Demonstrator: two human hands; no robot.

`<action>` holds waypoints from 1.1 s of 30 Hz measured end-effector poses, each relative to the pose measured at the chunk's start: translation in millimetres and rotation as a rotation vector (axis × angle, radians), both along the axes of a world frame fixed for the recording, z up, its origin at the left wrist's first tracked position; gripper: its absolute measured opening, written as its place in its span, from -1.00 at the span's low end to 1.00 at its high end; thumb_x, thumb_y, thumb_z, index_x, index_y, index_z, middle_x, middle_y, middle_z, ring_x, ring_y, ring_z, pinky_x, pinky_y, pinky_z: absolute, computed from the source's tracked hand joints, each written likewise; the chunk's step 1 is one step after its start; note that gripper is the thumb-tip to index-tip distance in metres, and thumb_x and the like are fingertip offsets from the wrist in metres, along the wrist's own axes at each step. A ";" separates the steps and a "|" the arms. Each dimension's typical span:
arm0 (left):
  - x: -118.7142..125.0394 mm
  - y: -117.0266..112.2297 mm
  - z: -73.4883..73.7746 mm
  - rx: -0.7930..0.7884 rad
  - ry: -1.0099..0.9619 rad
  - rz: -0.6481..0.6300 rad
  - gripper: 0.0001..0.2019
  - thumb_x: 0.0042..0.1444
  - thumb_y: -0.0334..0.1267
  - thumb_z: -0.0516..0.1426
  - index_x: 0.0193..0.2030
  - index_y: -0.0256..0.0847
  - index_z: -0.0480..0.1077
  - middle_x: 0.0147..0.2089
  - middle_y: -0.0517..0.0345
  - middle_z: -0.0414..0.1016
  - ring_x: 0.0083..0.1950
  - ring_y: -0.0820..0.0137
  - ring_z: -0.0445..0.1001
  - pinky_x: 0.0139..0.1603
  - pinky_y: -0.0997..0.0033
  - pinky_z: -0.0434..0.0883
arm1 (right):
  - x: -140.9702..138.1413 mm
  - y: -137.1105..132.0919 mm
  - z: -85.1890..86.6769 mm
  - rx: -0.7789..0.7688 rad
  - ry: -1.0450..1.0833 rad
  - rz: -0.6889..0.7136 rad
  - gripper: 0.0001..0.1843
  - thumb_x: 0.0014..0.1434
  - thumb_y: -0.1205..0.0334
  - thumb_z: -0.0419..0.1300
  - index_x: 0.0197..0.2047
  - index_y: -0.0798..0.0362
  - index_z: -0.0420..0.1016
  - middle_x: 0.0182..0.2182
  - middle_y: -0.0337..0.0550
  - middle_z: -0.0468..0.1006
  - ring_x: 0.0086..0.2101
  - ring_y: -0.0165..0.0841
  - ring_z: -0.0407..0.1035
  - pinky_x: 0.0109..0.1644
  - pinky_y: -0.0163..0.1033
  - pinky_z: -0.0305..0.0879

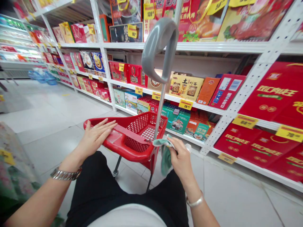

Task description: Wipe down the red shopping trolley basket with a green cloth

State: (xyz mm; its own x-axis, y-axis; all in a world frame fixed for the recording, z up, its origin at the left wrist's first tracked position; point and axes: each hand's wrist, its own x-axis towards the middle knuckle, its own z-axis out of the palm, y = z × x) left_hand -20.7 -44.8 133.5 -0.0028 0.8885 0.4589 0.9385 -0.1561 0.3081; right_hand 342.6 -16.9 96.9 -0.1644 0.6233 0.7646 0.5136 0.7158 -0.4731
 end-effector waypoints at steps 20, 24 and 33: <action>60.2 -25.7 -7.5 0.048 0.290 0.040 -0.35 0.35 0.15 -0.11 0.33 -0.27 0.38 0.31 -0.28 0.44 0.39 -0.13 0.33 0.46 -0.46 -0.15 | -100.3 45.7 -54.3 0.009 -0.091 0.270 -0.60 0.41 0.20 0.07 0.26 -0.02 0.43 0.15 -0.01 0.55 0.17 -0.21 0.38 0.30 0.06 0.25; 32.7 -21.6 -3.8 0.006 0.322 0.039 -0.39 0.35 0.12 -0.12 0.26 -0.21 0.46 0.29 -0.22 0.47 0.40 -0.13 0.32 0.45 -0.49 -0.12 | -80.9 98.6 -67.2 -0.141 -0.167 0.112 -0.70 0.37 0.27 0.13 0.11 0.01 0.54 0.08 -0.01 0.60 0.09 -0.20 0.43 0.24 0.03 0.32; 7.4 -9.7 -2.8 0.030 0.284 -0.003 -0.49 0.34 0.05 -0.09 0.16 -0.06 0.55 0.21 -0.08 0.56 0.36 -0.09 0.39 0.44 -0.46 -0.01 | -61.5 141.0 -54.1 -0.251 -0.192 -0.002 -0.60 0.37 0.05 0.22 0.19 0.04 0.43 0.13 -0.02 0.47 0.00 -0.21 0.46 0.06 0.02 0.49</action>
State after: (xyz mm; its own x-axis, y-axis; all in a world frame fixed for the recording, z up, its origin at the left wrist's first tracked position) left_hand -13.4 -54.5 130.6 0.1324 0.8745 0.4666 0.9860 -0.1641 0.0278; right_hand 281.1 124.1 42.8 -0.2889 0.7894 0.5417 0.6122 0.5874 -0.5294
